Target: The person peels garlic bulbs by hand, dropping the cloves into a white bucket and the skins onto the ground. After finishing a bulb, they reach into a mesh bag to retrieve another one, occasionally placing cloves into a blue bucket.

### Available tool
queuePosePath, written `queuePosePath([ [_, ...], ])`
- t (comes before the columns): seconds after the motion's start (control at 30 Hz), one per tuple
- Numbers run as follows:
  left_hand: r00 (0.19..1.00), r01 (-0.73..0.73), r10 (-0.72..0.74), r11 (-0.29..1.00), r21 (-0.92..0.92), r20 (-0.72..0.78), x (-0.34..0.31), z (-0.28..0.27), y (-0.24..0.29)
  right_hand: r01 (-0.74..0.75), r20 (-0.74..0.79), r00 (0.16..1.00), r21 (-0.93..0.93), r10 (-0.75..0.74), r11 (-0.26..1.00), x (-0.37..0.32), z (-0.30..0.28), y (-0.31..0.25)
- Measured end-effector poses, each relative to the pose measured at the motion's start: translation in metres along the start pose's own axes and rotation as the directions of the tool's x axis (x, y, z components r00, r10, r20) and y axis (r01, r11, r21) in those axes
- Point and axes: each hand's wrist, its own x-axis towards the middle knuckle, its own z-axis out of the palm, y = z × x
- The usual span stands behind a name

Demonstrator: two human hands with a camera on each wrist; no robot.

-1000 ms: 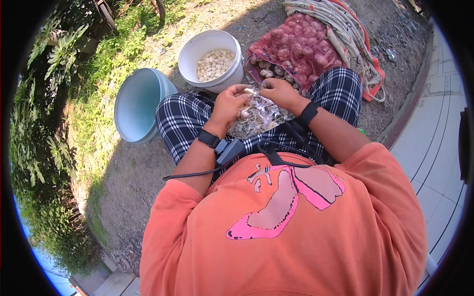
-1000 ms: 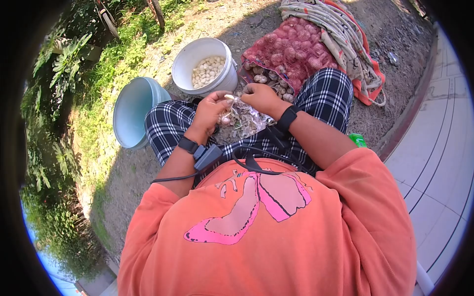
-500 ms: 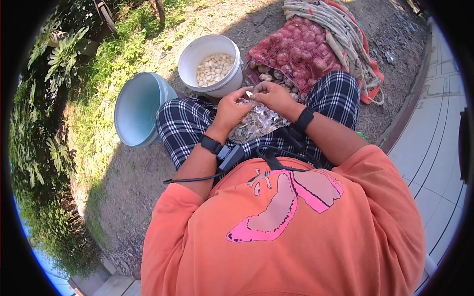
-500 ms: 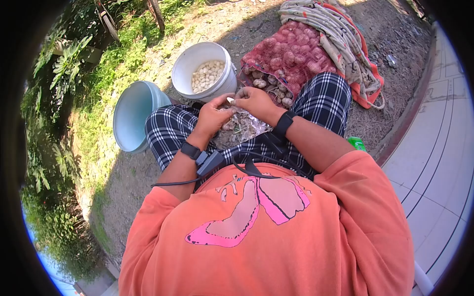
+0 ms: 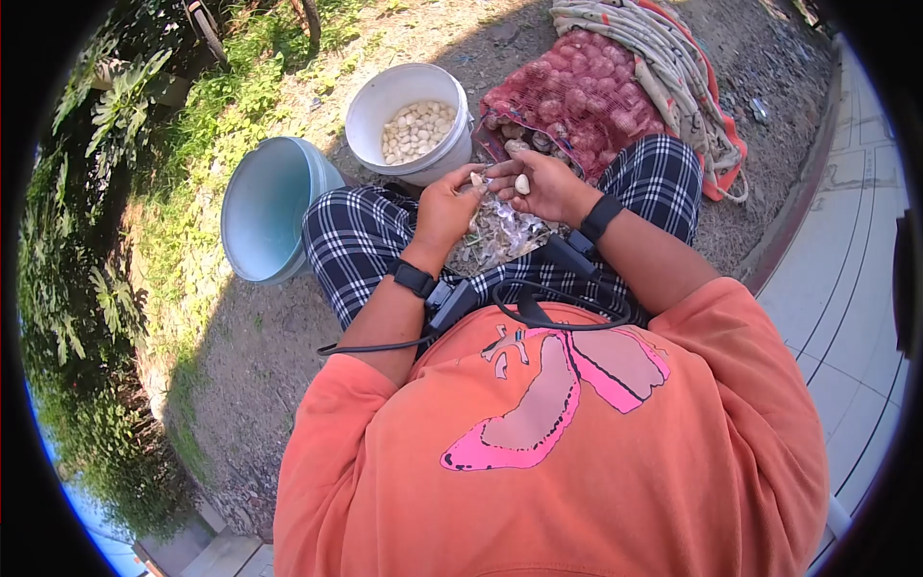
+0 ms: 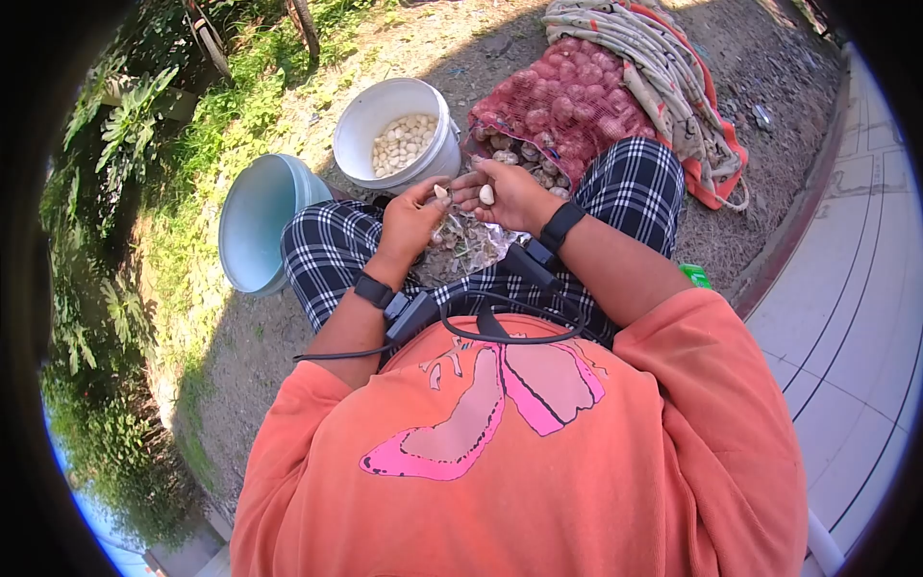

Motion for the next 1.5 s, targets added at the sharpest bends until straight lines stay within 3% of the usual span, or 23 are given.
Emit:
queuePosePath([
  [0.27,0.998,0.068,-0.069,0.996,0.05,0.006,-0.002,0.0,0.003,-0.05,0.046,0.998,0.034,0.048,0.998,0.005,-0.004,0.003],
  [0.33,0.978,-0.205,0.205,0.932,0.299,0.031,0.003,-0.001,-0.01,-0.019,0.034,0.999,-0.074,0.021,0.997,0.009,-0.007,0.006],
  [0.37,0.978,-0.205,0.205,0.932,0.299,0.031,0.006,-0.002,-0.016,-0.019,0.035,0.999,-0.074,0.021,0.997,0.009,-0.009,0.007],
  [0.43,0.92,-0.367,0.384,0.785,0.498,0.074,0.007,-0.003,-0.017,0.051,-0.016,0.998,-0.176,-0.055,0.983,0.005,-0.004,0.007],
  [0.47,0.92,-0.367,0.384,0.785,0.498,0.073,0.006,-0.003,-0.018,0.051,-0.015,0.998,-0.177,-0.055,0.983,0.004,-0.004,0.007],
  [0.53,0.973,-0.222,0.229,0.867,0.447,0.038,0.003,-0.002,-0.012,0.036,-0.05,0.998,-0.144,-0.044,0.989,0.004,-0.003,0.007],
  [0.77,0.971,-0.226,0.237,0.855,0.468,0.036,0.003,-0.003,-0.012,0.004,-0.05,0.999,-0.094,-0.009,0.996,0.005,-0.004,0.005],
  [0.87,0.936,-0.323,0.348,0.798,0.508,0.049,0.004,-0.003,-0.013,-0.017,-0.042,0.999,-0.072,0.014,0.997,0.005,-0.002,0.005],
  [0.93,0.978,-0.195,0.208,0.878,0.436,0.018,0.001,-0.001,-0.008,-0.024,-0.047,0.999,-0.07,0.02,0.997,0.004,-0.001,0.004],
  [1.27,0.972,-0.223,0.233,0.852,0.474,0.039,-0.002,0.0,-0.002,-0.029,-0.035,0.999,-0.093,0.026,0.995,0.01,-0.006,0.009],
  [1.5,0.985,-0.173,0.161,0.886,0.43,0.065,-0.004,0.0,0.004,-0.023,-0.079,0.997,-0.11,0.014,0.994,0.008,-0.004,0.009],
])
